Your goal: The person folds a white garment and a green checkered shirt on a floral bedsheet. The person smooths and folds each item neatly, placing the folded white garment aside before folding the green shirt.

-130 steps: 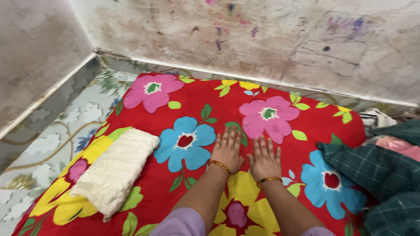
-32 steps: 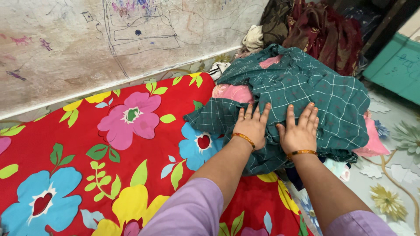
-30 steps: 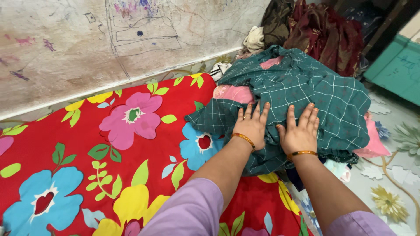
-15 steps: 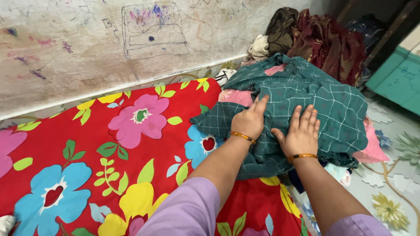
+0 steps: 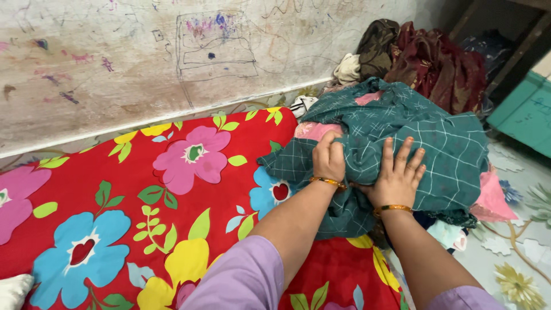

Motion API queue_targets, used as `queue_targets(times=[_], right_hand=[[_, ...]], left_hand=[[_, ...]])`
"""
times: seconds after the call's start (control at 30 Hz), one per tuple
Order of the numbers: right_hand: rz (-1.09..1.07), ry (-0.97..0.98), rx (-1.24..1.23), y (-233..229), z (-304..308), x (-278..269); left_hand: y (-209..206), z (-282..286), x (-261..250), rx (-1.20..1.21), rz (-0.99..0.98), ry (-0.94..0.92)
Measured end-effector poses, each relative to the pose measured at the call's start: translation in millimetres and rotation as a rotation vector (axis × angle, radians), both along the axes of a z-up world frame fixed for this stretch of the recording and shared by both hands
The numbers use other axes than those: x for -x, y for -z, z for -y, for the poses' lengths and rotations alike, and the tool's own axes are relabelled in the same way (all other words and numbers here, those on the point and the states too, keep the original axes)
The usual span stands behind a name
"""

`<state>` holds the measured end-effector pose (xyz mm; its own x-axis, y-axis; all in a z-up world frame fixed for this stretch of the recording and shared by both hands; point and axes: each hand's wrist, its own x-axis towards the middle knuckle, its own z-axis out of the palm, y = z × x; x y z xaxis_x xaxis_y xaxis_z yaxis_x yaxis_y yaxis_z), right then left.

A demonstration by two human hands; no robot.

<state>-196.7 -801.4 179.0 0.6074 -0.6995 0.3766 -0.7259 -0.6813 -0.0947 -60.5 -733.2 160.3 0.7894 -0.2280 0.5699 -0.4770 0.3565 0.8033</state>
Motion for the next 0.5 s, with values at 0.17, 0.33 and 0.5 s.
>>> queue_targets(times=[0.17,0.33,0.5], right_hand=[[-0.012,0.0,0.02,19.1,0.3,-9.7],[0.056,-0.084,-0.007,43.7,19.5,-27.5],[0.178,-0.121,0.058,44.8,14.5,-38.5]], left_hand=[[7.2,-16.0,-13.7,-0.057,-0.012,-0.037],[4.1,-41.1,-30.9,-0.196,0.233,-0.271],[-4.0,-96.7,-42.9,-0.637,0.652,-0.208]])
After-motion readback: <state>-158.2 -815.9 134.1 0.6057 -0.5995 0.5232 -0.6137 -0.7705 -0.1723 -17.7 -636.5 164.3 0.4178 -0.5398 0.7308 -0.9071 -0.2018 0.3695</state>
